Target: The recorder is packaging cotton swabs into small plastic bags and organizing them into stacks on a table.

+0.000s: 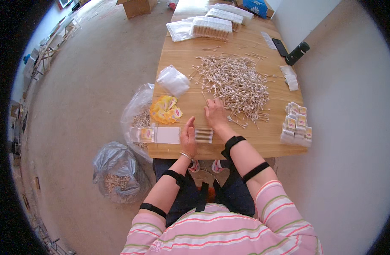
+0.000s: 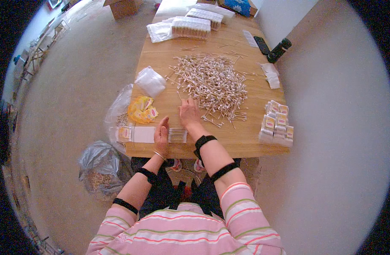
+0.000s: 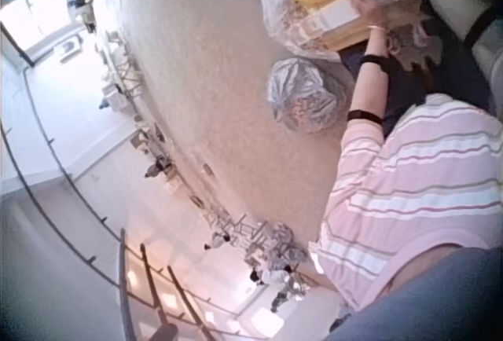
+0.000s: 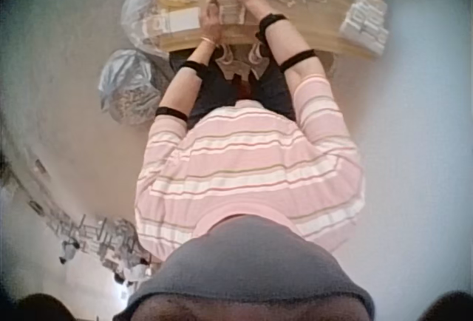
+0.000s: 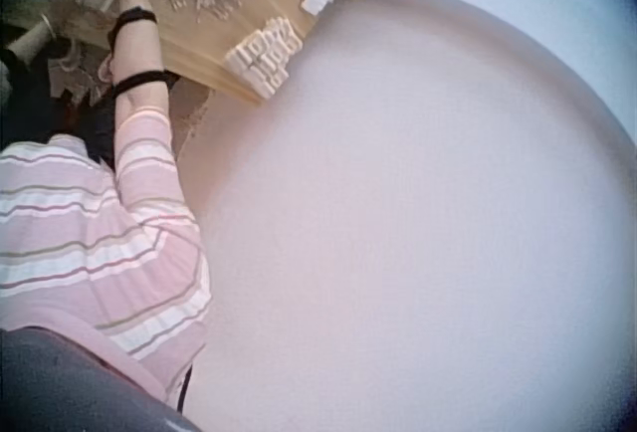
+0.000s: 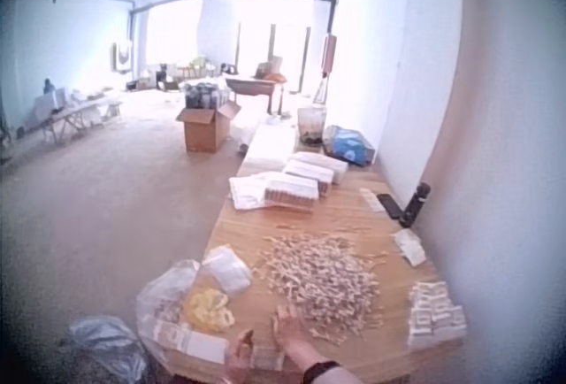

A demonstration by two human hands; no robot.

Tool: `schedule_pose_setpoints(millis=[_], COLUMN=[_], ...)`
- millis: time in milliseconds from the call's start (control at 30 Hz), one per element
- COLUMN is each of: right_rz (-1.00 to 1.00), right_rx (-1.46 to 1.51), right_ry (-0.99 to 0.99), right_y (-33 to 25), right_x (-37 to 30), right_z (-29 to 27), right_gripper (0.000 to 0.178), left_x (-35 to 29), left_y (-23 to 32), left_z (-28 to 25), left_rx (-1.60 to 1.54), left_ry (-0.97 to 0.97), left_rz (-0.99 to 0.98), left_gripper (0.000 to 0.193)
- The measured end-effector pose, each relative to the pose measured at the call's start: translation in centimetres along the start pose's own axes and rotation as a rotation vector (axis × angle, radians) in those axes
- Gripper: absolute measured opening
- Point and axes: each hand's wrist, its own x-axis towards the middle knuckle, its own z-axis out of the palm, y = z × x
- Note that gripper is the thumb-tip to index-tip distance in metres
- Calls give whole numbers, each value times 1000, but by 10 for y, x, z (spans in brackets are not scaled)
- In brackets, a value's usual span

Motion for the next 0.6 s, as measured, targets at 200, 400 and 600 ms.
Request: schedule_pose_setpoints(millis=[200, 400, 600], right_rz=[-2, -117, -123], right_rx=[-67, 6, 157], right_ry=[-48, -192, -179], right_y=[5, 16, 16], right_x=[17, -12, -52], right_z=[12, -2, -19], right_gripper=[13, 11, 11], left_x=[1, -2, 2], left_y=[-1, 12, 1], left_z=[4, 8, 4], left_rx=[53, 127, 170], left_ry=[24, 89, 124], left_rz=[37, 42, 95], left_gripper=[46, 46, 43])
